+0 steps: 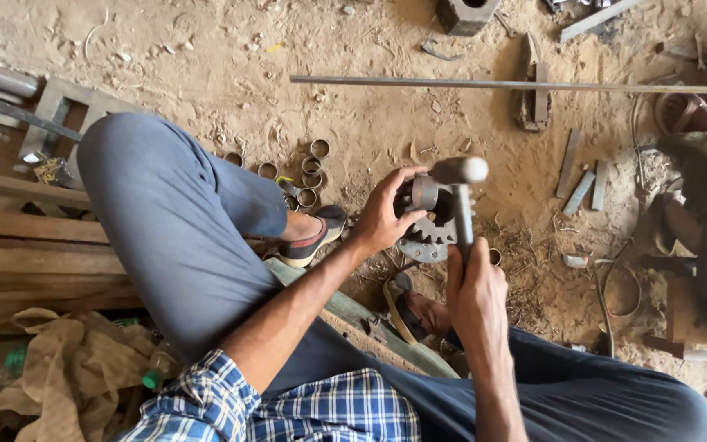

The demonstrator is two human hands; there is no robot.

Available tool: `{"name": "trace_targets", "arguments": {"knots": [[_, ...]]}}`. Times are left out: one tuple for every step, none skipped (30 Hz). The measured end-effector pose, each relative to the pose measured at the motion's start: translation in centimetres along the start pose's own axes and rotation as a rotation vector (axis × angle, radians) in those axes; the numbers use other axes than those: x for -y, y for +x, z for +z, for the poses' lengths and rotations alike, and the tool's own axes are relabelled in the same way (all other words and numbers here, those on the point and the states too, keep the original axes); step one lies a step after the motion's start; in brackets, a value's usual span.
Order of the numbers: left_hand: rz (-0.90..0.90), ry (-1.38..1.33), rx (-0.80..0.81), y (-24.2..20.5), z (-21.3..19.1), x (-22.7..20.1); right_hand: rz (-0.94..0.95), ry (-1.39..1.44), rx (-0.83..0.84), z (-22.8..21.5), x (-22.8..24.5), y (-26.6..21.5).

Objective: The person sits cross-legged and uses a hammer to tap small metal rings onto a gear-like component. They repeatedly pick up rings, position them on the gear, and strike them into place while another person grinds metal in the background.

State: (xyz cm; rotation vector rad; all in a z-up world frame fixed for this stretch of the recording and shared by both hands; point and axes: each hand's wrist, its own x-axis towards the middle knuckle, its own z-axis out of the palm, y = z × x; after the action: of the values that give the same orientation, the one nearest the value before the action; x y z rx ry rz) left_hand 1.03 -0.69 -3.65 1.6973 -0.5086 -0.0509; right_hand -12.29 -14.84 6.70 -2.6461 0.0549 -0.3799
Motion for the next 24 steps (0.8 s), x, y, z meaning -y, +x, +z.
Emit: {"name": "trace_targets", "arguments": {"knots": [[0.003,0.003,-0.006,0.0,-0.1,-0.3,-0.035,-0.022,0.008,-0.1,0.0,-0.1],[0.008,-0.006,-0.006,0.0,-0.2,-0.5,0.029,0.018,0.016,0.0,-0.2,0.1],[0.016,-0.013,-0.007,0.1,-0.5,-0.7,0.092,0.059,0.022,0.2,-0.3,0.3],[0.023,-0.021,-0.008,0.2,-0.8,-0.8,0.155,0.100,0.029,0.4,-0.5,0.5],[0.037,-0.023,-0.032,-0.1,-1.1,-0.9,0.230,0.134,0.065,0.6,-0.5,0.1],[0.050,-0.024,-0.055,-0.2,-1.5,-0.9,0.306,0.169,0.102,0.9,-0.6,-0.3],[0.072,-0.043,-0.079,0.1,-1.1,-0.8,0.381,0.189,0.131,0.9,-1.1,-0.6],[-0.036,-0.072,-0.144,0.6,-0.8,-0.5,0.383,0.146,0.177,1.0,-1.7,-1.1],[-0.150,-0.093,-0.206,0.7,-1.0,-0.1,0.387,0.110,0.228,1.3,-1.9,-1.7],[-0.056,-0.093,-0.308,0.6,-1.5,0.3,0.390,0.076,0.280,1.7,-2.1,-2.4],[0.037,-0.091,-0.411,0.6,-2.1,0.8,0.364,0.059,0.276,2.0,-2.2,-3.0],[-0.149,-0.185,-0.551,0.7,-2.6,1.2,0.339,0.043,0.272,2.2,-2.5,-3.5],[-0.339,-0.270,-0.689,0.8,-3.5,1.7,0.310,0.032,0.270,2.6,-2.5,-3.8],[-0.344,-0.320,-0.824,1.1,-4.6,2.1,0.318,0.043,0.275,2.9,-2.6,-3.9],[-0.349,-0.368,-0.960,1.2,-5.6,2.5,0.325,0.056,0.282,3.1,-2.7,-4.0],[-0.479,-0.408,-1.036,1.3,-6.6,2.9,0.331,0.069,0.290,3.2,-2.7,-4.1],[-0.609,-0.452,-1.111,1.5,-7.4,3.4,0.361,0.099,0.299,3.0,-2.9,-4.0],[-0.742,-0.494,-1.184,1.7,-8.2,4.0,0.389,0.130,0.307,2.8,-3.0,-3.9],[-0.872,-0.529,-1.259,1.8,-9.1,4.7,0.414,0.167,0.316,2.8,-3.0,-3.6],[-1.003,-0.563,-1.332,1.8,-9.7,5.4,0.450,0.187,0.353,2.7,-2.9,-3.4],[-0.955,-0.550,-1.241,1.5,-9.8,6.0,0.485,0.208,0.393,2.5,-2.9,-3.2],[-0.907,-0.535,-1.149,1.1,-9.4,6.7,0.520,0.230,0.433,2.3,-2.8,-3.0],[-0.861,-0.523,-1.058,0.7,-8.7,7.3,0.540,0.192,0.441,2.1,-2.9,-2.9],[-0.814,-0.510,-0.966,0.3,-8.0,7.7,0.560,0.154,0.449,1.8,-2.9,-2.9]]}}
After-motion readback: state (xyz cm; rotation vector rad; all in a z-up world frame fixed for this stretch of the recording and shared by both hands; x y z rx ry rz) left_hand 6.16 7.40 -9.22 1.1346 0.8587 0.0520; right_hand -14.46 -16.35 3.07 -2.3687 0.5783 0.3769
